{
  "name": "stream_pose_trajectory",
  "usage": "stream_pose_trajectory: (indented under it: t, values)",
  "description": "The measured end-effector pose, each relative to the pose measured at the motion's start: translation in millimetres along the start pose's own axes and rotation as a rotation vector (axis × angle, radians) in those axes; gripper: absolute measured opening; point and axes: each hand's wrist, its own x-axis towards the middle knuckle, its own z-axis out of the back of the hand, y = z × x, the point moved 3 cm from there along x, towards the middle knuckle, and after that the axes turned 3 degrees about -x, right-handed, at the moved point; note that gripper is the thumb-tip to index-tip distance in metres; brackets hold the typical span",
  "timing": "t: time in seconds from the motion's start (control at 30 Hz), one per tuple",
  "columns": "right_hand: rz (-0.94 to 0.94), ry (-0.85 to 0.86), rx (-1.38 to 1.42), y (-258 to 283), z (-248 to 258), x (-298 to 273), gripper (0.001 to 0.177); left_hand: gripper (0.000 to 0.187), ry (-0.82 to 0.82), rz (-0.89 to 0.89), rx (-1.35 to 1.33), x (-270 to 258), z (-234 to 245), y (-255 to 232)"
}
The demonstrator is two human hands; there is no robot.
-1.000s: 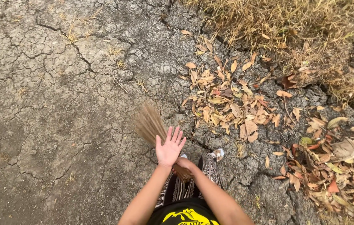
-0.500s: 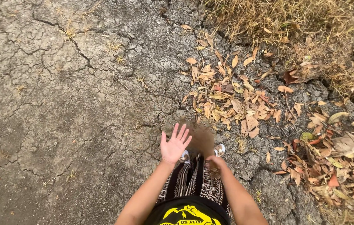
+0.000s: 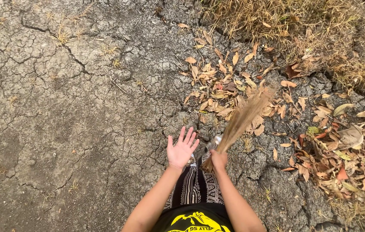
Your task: The person sweeps dry leaves on the ground into a pile using a hand broom.
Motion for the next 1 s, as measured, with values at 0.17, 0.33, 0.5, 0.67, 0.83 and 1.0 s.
stream_pose_trajectory:
  t: [0.17,0.33,0.5,0.67,0.83,1.0]
  values:
    - [0.091,0.288,0.236,39.6,-27.7,-24.8,0.026,0.071,-0.013,-0.045,-0.03,5.9,1.9,-11.4]
    - [0.093,0.521,0.098,65.4,-54.8,-50.4,0.029,0.072,0.063,-0.099,-0.069,14.9,-8.5,-24.3]
    - [0.125,0.862,0.093,76.1,-101.1,-68.7,0.032,0.072,0.04,-0.186,-0.081,19.8,-27.8,-42.2]
    - [-0.45,1.052,0.318,64.3,-132.5,-49.2,0.025,0.072,0.062,-0.214,-0.063,31.7,-31.0,-51.6]
    - [-0.561,1.017,0.253,49.6,-104.5,14.1,0.016,0.077,-0.137,-0.198,-0.086,45.0,-52.7,-31.3]
    - [-0.482,0.531,0.458,-32.5,-60.3,124.5,0.022,0.072,-0.096,-0.093,-0.026,65.7,-50.3,-16.7]
